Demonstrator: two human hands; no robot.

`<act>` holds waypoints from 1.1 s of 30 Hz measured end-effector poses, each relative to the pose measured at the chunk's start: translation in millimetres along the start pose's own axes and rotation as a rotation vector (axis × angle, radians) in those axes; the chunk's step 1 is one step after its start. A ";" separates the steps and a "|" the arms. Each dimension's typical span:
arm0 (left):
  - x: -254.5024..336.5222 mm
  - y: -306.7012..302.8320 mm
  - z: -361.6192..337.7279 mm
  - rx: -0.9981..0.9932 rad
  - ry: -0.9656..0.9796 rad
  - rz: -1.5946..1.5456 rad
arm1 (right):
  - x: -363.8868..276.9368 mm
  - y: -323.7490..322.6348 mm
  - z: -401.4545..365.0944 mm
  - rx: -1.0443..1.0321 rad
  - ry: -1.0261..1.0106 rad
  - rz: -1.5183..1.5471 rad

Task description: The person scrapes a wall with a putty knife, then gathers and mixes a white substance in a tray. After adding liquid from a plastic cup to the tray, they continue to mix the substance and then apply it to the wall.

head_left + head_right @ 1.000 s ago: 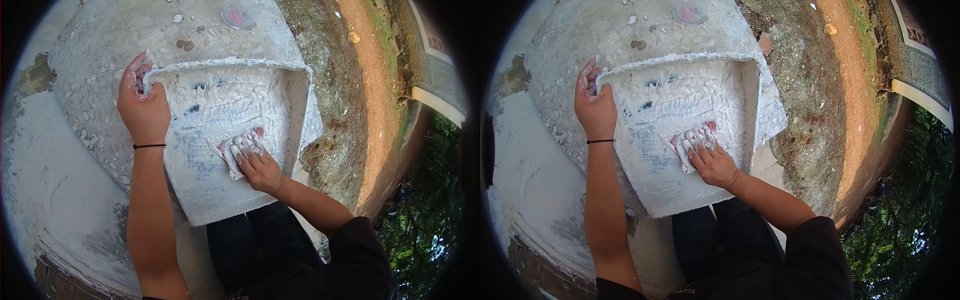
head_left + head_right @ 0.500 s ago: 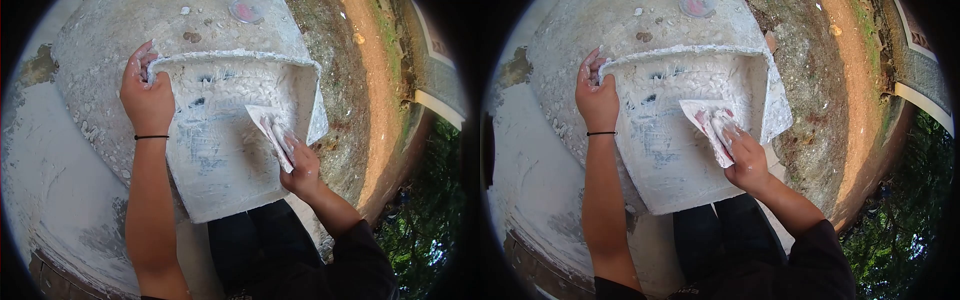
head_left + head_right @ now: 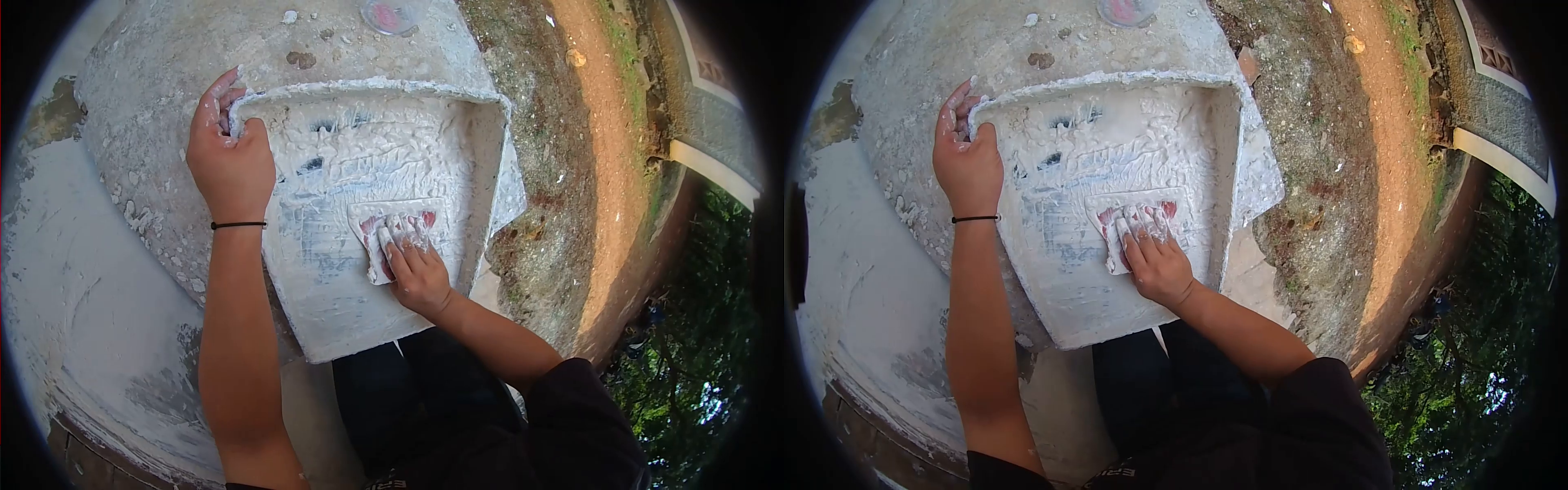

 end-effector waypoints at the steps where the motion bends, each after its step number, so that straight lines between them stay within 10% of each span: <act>1: 1.0 0.7 -0.3 -0.006 0.001 -0.004 | -0.8 -0.5 1.9 0.025 0.014 -0.014; 33: 0.0 -1.3 3.3 0.011 0.016 -0.024 | 13.3 -23.2 47.6 0.036 0.143 0.036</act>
Point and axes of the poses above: each hand's wrist, its own z-axis towards the middle knuckle, its own y-axis out of the palm, x = y × z, the point moved 7 cm from there along z, towards the middle knuckle, and after that the axes turned 1 degree about z, right-handed, at the moved point
